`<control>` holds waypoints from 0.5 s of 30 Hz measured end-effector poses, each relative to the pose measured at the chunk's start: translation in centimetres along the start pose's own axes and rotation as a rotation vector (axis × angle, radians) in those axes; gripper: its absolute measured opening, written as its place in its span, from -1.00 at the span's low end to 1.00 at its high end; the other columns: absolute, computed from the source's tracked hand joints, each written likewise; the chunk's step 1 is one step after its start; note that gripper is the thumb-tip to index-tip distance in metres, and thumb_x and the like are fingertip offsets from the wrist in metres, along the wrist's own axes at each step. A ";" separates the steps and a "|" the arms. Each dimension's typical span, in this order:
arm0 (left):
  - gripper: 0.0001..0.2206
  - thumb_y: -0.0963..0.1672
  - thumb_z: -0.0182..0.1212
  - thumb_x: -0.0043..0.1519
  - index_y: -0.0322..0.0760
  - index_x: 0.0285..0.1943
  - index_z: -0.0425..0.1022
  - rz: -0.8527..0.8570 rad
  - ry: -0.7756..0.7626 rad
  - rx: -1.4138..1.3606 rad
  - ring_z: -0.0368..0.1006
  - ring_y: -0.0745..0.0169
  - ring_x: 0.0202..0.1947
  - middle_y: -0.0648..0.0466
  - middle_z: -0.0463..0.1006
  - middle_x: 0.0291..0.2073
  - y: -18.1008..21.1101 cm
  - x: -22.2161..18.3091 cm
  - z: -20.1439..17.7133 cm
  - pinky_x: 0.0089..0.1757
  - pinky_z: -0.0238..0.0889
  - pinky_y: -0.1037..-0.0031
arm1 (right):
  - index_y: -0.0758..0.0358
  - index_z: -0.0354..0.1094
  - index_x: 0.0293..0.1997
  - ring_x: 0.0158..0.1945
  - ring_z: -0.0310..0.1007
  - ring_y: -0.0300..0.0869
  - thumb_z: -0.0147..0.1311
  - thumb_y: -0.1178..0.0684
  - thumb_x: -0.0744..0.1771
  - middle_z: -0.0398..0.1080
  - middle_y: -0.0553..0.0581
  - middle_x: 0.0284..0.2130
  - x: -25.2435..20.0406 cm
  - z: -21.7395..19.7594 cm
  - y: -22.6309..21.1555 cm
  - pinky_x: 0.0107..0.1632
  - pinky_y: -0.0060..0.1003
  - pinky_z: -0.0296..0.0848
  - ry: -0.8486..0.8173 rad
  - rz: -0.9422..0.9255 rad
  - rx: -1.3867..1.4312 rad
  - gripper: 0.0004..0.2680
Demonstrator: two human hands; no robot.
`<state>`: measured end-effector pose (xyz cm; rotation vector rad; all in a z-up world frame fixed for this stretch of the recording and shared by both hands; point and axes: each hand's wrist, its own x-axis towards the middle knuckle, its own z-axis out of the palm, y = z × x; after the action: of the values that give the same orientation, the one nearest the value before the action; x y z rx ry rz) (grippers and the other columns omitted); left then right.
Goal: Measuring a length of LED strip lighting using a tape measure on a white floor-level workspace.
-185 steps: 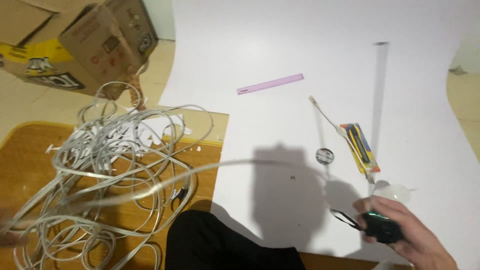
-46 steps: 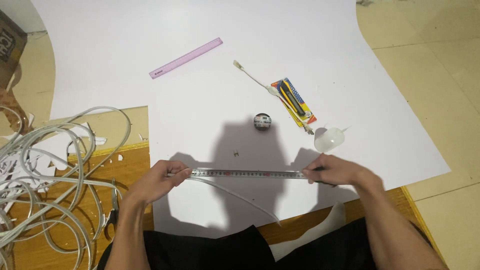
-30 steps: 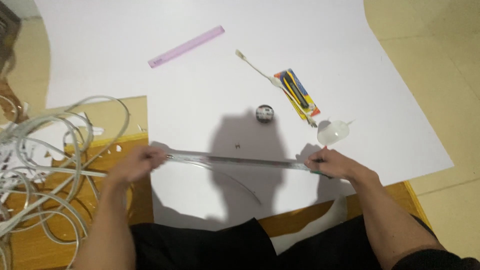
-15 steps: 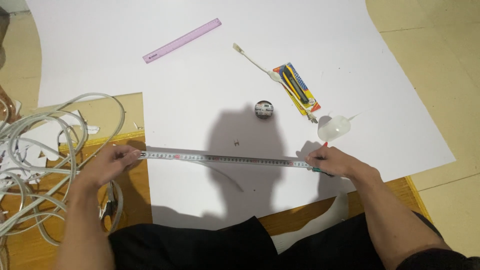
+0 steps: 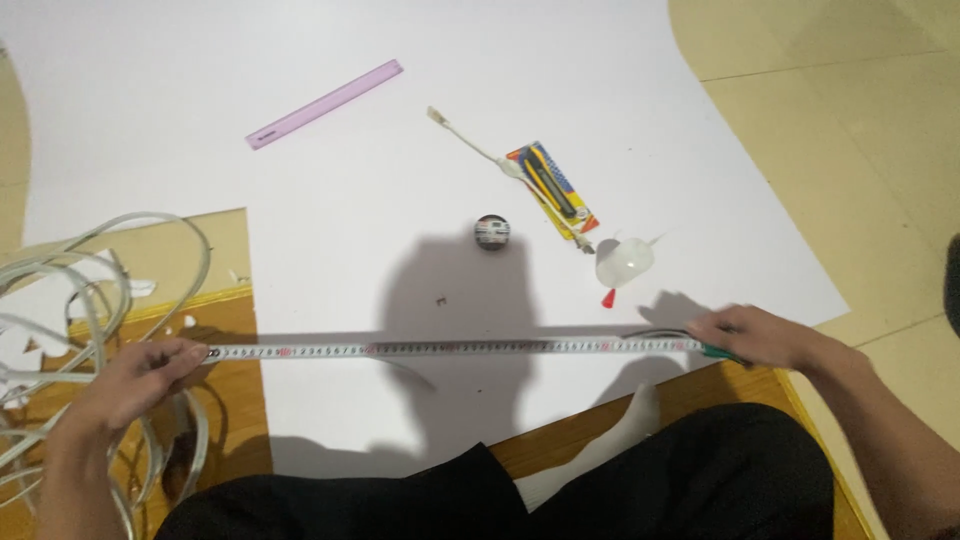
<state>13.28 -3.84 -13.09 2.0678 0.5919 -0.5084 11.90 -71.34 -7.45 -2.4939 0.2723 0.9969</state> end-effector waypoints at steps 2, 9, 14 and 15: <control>-0.70 -0.13 -0.01 0.28 -0.58 -0.16 0.54 -0.018 -0.043 0.017 0.21 -0.05 -0.47 -0.23 0.36 -0.50 -0.5 1.0 0.1 -0.41 0.04 0.21 | 0.28 0.50 -0.45 -0.53 0.24 -0.22 -0.20 -0.14 0.30 0.36 0.09 -0.60 -1.7 0.0 2.8 -0.47 -0.38 0.25 0.071 0.072 0.033 -0.66; -0.60 -0.11 -0.03 0.32 -0.63 -0.44 0.53 0.097 -0.062 0.214 0.17 -0.03 -0.68 -0.22 0.29 -0.68 -2.7 6.1 -0.2 -0.56 0.06 0.25 | 0.25 0.57 -0.40 -0.62 0.28 -0.22 -0.27 -0.12 0.32 0.36 0.11 -0.68 -3.0 -1.7 9.8 -0.56 -0.37 0.29 0.178 0.083 0.038 -0.63; -0.62 -0.16 -0.04 0.30 -0.58 -0.53 0.51 0.353 -0.075 0.325 0.24 0.04 -0.70 -0.16 0.31 -0.75 -6.8 12.0 -1.8 -0.55 0.13 0.32 | 0.30 0.56 -0.42 -0.60 0.27 -0.19 -0.20 -0.09 0.32 0.37 0.15 -0.68 -4.2 -4.0 9.2 -0.52 -0.36 0.27 0.241 0.107 0.053 -0.65; -0.62 -0.16 -0.04 0.30 -0.58 -0.53 0.51 0.357 -0.080 0.329 0.24 0.04 -0.70 -0.16 0.31 -0.75 -10.2 15.1 -2.2 -0.55 0.13 0.32 | 0.30 0.56 -0.42 -0.60 0.27 -0.19 -0.20 -0.09 0.32 0.37 0.15 -0.68 -4.5 -4.3 9.3 -0.52 -0.36 0.27 0.243 0.112 0.058 -0.65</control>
<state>19.71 6.20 -27.00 2.3834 0.0866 -0.4982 8.14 -81.45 -4.55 -2.5694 0.5133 0.7142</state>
